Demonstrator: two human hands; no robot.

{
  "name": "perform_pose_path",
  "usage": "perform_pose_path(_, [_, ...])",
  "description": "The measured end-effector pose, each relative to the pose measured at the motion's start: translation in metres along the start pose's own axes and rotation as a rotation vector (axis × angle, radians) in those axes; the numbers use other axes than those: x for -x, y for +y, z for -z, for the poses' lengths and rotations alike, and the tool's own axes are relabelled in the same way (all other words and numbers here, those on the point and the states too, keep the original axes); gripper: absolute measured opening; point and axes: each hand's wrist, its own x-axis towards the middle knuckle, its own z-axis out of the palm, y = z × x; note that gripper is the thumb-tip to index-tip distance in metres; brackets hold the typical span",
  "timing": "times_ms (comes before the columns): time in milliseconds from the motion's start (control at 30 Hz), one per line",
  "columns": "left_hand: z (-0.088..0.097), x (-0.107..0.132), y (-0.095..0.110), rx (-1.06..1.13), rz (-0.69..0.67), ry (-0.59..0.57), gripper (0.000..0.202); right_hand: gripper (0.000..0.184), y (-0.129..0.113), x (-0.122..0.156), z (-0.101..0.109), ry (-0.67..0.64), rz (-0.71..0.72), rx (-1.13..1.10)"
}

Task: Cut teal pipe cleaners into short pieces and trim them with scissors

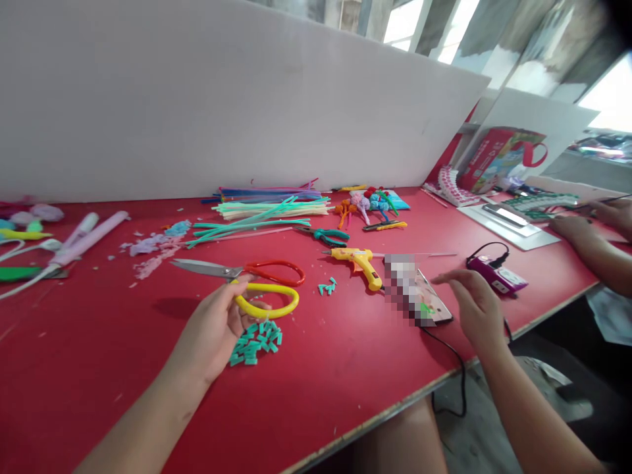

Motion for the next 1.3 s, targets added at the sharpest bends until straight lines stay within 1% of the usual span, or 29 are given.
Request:
perform_pose_path(67, [-0.001,0.0,0.001,0.007,-0.002,0.01,0.011,0.018,0.0,-0.004,-0.005,-0.055,0.013,-0.014])
perform_pose_path(167, [-0.001,0.0,0.001,0.008,-0.004,0.011,0.011,0.02,0.005,-0.003,-0.009,-0.142,0.041,-0.01])
perform_pose_path(267, [0.0,-0.001,0.0,-0.002,-0.006,0.014,0.012,0.023,0.008,-0.001,-0.011,-0.21,0.121,0.052])
perform_pose_path(367, [0.0,-0.001,-0.001,-0.012,-0.007,0.012,0.014,0.027,0.007,-0.004,-0.013,-0.338,0.223,0.125])
perform_pose_path(433, [0.0,-0.002,-0.002,-0.019,0.003,0.015,0.014,0.029,0.005,-0.007,-0.016,-0.413,0.262,0.165])
perform_pose_path(533, [0.001,-0.002,-0.002,-0.014,0.005,0.021,0.014,0.03,0.004,-0.012,-0.019,-0.473,0.293,0.197])
perform_pose_path(567, [0.002,-0.002,-0.002,-0.01,0.001,0.021,0.014,0.029,0.004,-0.013,-0.019,-0.47,0.298,0.197])
perform_pose_path(633, [0.003,-0.002,-0.001,-0.006,-0.011,0.017,0.014,0.027,0.003,-0.014,-0.018,-0.414,0.28,0.174])
perform_pose_path(767, [0.003,-0.002,0.0,-0.01,-0.007,0.01,0.014,0.024,0.004,-0.014,-0.012,-0.24,0.156,0.106])
perform_pose_path(833, [0.001,-0.001,0.0,-0.005,-0.006,0.018,0.014,0.024,0.005,-0.013,-0.01,-0.187,0.103,0.094])
perform_pose_path(933, [0.0,0.0,0.0,-0.001,-0.006,0.023,0.014,0.024,0.007,-0.011,-0.009,-0.171,0.061,0.087])
perform_pose_path(1200, [0.001,-0.002,-0.001,-0.013,-0.007,0.014,0.013,0.022,0.017,-0.012,-0.008,-0.12,0.034,0.118])
perform_pose_path(1267, [0.001,-0.003,-0.001,-0.014,-0.008,0.013,0.013,0.027,0.02,-0.012,-0.006,-0.108,0.03,0.197])
perform_pose_path(1300, [0.001,-0.003,-0.001,-0.012,-0.01,0.012,0.013,0.033,0.021,-0.012,-0.005,-0.113,0.025,0.258])
